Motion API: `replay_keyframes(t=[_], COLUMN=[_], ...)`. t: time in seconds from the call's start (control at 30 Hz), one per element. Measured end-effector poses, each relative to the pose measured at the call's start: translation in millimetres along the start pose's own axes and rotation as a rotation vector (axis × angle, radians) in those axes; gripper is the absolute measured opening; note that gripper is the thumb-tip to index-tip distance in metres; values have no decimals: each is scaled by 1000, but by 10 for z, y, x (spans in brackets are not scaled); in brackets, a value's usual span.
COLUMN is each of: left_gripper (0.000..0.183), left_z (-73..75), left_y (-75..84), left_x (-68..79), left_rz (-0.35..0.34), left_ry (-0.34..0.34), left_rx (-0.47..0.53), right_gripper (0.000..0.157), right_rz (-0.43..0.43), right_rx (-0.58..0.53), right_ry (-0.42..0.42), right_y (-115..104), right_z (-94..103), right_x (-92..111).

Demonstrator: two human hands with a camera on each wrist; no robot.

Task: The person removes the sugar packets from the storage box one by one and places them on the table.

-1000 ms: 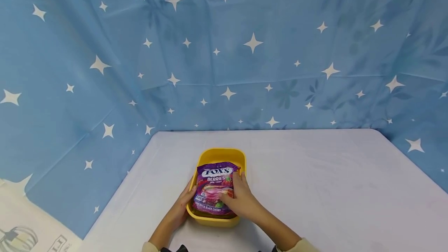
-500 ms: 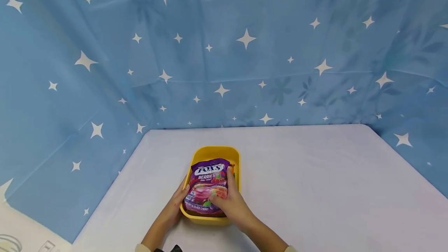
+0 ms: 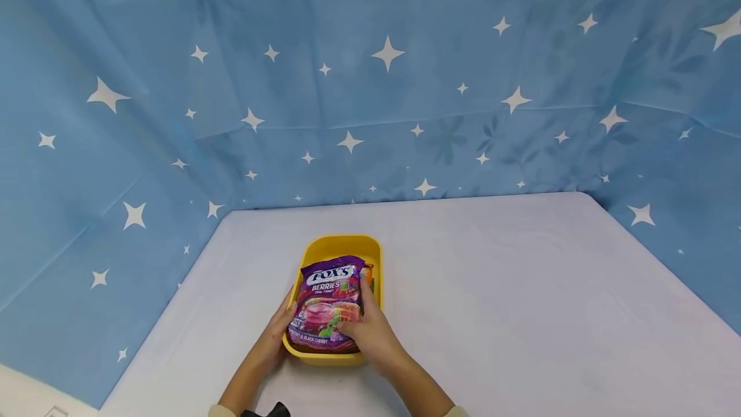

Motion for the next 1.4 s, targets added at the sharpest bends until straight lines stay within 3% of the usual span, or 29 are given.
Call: replay_keyframes(t=[0.3,0.67,1.4], left_gripper=[70,70,71], left_z=[-2,-13,-22], left_y=[11,45,26], left_x=[25,33,15], left_rz=[21,22,33], left_ry=[-12,-15,-30], left_rx=[24,30,24], right_gripper=[95,93,88], right_rz=[11,124,191], right_rx=[-107,-311,-419], right_ry=[-68,-152,-198], right_y=[34,53,73], right_z=[14,61,132], right_x=[1,-11,33])
Point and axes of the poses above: each hand's wrist, its own x-axis away from the middle knuckle, its own z-axis out of the back of the hand, y = z × x, the point moved 4 cm from there along -x, towards the middle knuckle, and after that the axes turned 13 degrees about -y, right-handed, at the moved point
